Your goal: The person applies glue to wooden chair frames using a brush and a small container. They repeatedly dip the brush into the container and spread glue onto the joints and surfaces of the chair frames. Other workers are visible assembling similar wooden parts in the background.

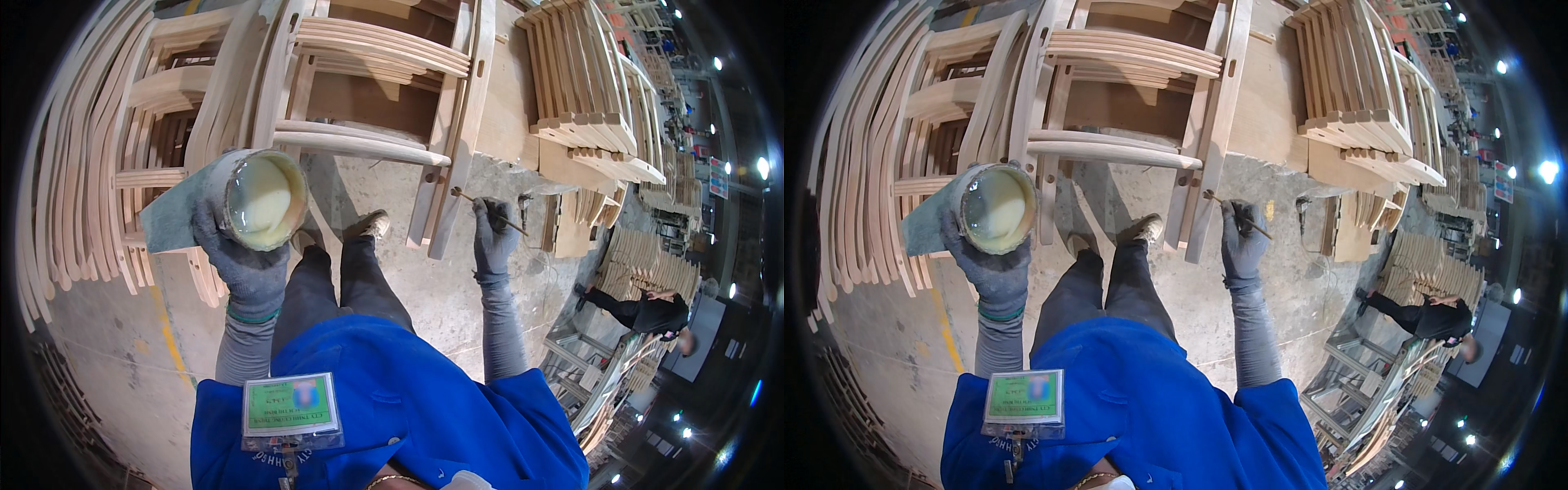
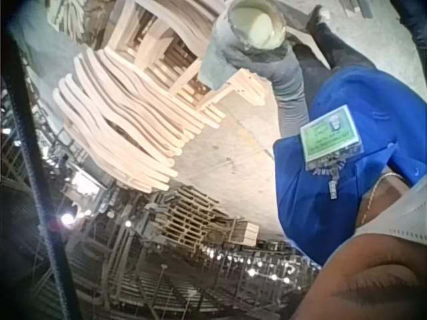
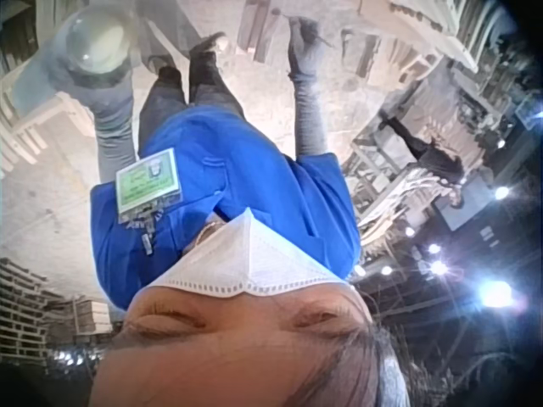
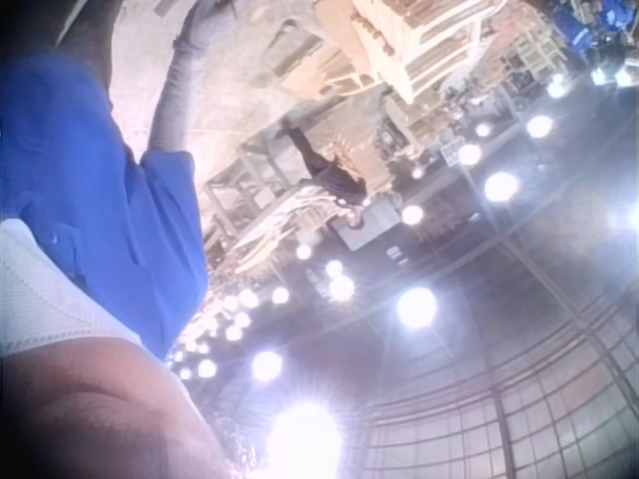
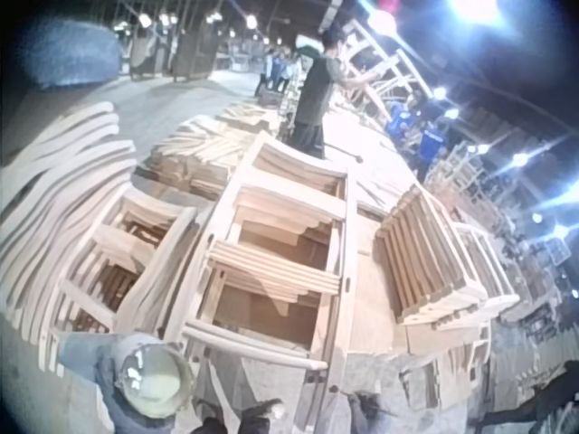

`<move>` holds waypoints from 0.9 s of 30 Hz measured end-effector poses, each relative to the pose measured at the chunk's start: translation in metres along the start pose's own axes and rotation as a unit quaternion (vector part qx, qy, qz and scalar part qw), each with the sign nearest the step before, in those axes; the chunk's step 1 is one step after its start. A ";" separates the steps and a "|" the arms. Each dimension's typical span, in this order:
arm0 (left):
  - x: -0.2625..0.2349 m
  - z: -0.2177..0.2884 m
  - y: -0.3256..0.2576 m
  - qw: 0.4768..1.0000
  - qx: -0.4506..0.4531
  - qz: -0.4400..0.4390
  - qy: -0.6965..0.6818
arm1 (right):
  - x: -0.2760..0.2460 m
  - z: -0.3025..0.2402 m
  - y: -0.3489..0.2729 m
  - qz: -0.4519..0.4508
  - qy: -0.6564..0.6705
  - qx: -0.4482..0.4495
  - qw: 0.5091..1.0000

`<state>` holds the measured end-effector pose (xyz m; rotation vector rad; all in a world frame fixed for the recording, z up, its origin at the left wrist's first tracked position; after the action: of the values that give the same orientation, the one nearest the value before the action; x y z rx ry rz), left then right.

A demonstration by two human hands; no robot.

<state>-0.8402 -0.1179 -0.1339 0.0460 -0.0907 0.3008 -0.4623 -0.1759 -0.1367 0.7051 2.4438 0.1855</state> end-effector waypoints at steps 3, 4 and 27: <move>-0.008 0.001 -0.001 0.998 0.034 0.001 0.057 | 0.006 0.000 -0.005 -0.022 -0.058 0.012 0.998; -0.007 0.002 -0.001 0.998 0.039 0.002 0.053 | 0.008 -0.002 -0.002 -0.002 -0.007 0.032 0.999; -0.024 0.030 0.007 0.957 -0.129 -0.019 -0.260 | 0.005 -0.014 0.009 0.025 0.076 0.032 0.996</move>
<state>-0.8671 -0.1201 -0.1058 -0.1334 -0.6516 0.2301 -0.4702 -0.1654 -0.1256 0.8065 2.5888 0.1863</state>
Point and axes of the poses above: each hand's wrist, its own y-axis towards the middle knuckle, its own x-axis out of the palm, z = x × y, the point moved 5 cm from there along y, towards the middle knuckle, and after that the axes turned 5 degrees about -x, right-handed, at the moved point
